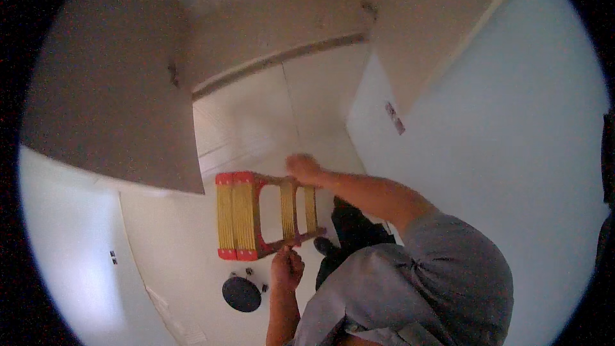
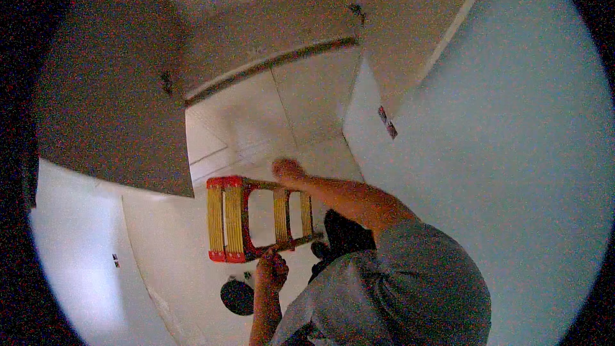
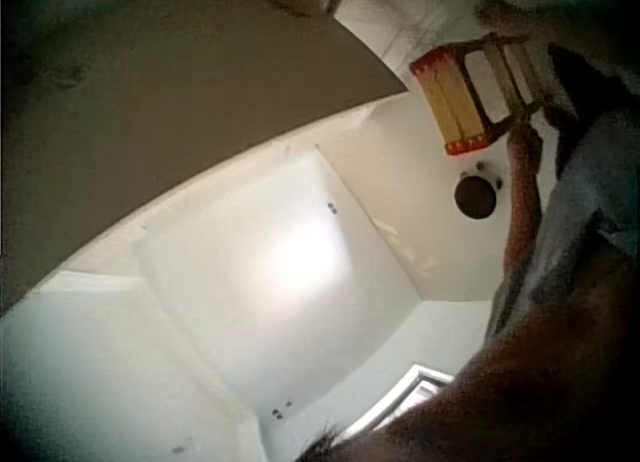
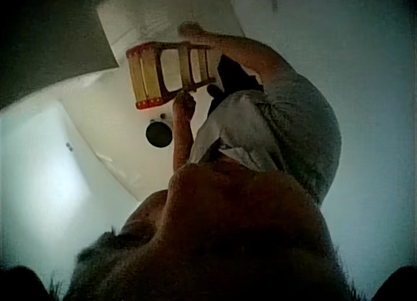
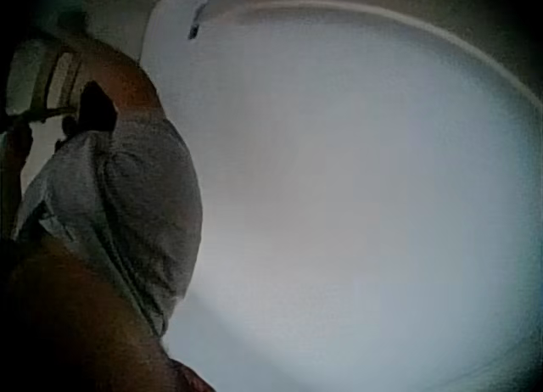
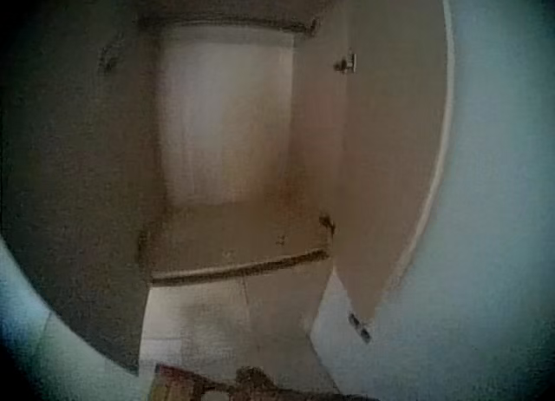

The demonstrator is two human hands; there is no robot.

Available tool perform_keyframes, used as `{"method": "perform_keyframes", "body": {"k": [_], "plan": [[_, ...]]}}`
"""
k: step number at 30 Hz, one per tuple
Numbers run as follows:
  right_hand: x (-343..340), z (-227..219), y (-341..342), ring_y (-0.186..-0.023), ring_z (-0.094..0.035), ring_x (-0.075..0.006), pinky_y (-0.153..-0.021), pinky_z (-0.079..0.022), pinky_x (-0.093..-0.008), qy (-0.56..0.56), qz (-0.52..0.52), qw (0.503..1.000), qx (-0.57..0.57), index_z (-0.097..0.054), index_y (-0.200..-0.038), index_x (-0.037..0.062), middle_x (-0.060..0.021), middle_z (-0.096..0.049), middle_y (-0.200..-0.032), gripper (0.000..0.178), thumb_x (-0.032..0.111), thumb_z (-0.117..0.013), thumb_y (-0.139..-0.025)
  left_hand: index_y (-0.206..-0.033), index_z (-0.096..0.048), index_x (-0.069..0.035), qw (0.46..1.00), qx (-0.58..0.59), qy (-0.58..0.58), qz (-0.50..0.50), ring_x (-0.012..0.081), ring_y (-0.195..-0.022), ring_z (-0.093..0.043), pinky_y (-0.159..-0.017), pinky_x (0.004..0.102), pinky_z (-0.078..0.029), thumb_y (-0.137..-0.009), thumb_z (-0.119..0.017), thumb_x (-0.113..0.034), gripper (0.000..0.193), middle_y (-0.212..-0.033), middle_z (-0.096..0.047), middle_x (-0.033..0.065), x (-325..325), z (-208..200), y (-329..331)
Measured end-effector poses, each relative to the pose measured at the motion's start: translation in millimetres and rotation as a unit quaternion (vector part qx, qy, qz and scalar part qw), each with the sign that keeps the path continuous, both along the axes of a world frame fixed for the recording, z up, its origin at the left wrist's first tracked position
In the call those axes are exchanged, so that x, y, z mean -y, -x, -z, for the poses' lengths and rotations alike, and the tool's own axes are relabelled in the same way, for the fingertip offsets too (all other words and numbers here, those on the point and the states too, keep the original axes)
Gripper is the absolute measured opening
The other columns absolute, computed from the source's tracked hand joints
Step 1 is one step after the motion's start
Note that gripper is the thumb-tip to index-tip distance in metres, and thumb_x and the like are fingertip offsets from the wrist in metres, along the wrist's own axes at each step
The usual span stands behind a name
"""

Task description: The person installs hardware components into a wardrobe. They climb a ladder to reach upper sections, handle small hardware pieces, and press components into pre-drilled holes by hand.

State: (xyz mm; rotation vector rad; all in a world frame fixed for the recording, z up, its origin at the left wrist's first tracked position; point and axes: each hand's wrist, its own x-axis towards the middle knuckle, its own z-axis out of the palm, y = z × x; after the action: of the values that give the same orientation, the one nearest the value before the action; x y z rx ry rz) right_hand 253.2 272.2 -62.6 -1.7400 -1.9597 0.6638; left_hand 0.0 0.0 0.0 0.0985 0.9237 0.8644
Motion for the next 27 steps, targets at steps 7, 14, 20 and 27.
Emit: {"method": "perform_keyframes", "body": {"k": [7,14,20,27], "plan": [[-185,-55,-243,-0.122,-0.055,-0.0410,-0.105,-0.044,-0.0499,-0.207,0.146,0.893,0.372,-0.054,-0.134,-0.0046,-0.0259,-0.055,-0.136,0.051,0.016,-0.061,-0.088,-0.114,-0.057,-0.004,0.997,-0.060,0.039,0.008,0.0072,-0.056,-0.045,-0.051,0.0222,-0.040,-0.103,-0.052,-0.019,0.020,-0.074,-0.053,-0.0028,-18,-23,-54],[-241,-125,-266,-0.136,-0.045,-0.0407,-0.116,-0.034,-0.0469,-0.010,0.181,0.976,0.120,-0.038,-0.146,-0.0045,-0.0269,-0.047,-0.146,0.076,0.017,-0.071,-0.080,-0.115,-0.061,-0.004,0.995,-0.009,0.087,-0.038,0.0081,-0.058,-0.047,-0.049,0.0207,-0.038,-0.099,-0.060,-0.017,0.021,-0.077,-0.058,-0.0022,-90,-13,-108],[-243,-116,-253,-0.130,-0.049,-0.0403,-0.112,-0.038,-0.0480,-0.072,0.099,0.963,0.240,-0.043,-0.141,-0.0040,-0.0248,-0.049,-0.142,0.075,0.015,-0.075,-0.076,-0.117,-0.063,-0.003,0.992,-0.117,0.011,0.052,0.0082,-0.059,-0.047,-0.050,0.0207,-0.038,-0.098,-0.064,-0.019,0.025,-0.076,-0.059,-0.0014,-96,5,-119],[-228,-59,-241,-0.132,-0.048,-0.0394,-0.113,-0.040,-0.0474,-0.180,0.062,0.958,0.215,-0.046,-0.141,0.0007,-0.0216,-0.050,-0.145,0.070,0.011,-0.071,-0.077,-0.118,-0.061,-0.002,0.810,-0.472,-0.220,0.270,0.0077,-0.061,-0.047,-0.050,0.0211,-0.038,-0.099,-0.061,-0.019,0.025,-0.075,-0.057,-0.0013,-96,16,-116]]}}
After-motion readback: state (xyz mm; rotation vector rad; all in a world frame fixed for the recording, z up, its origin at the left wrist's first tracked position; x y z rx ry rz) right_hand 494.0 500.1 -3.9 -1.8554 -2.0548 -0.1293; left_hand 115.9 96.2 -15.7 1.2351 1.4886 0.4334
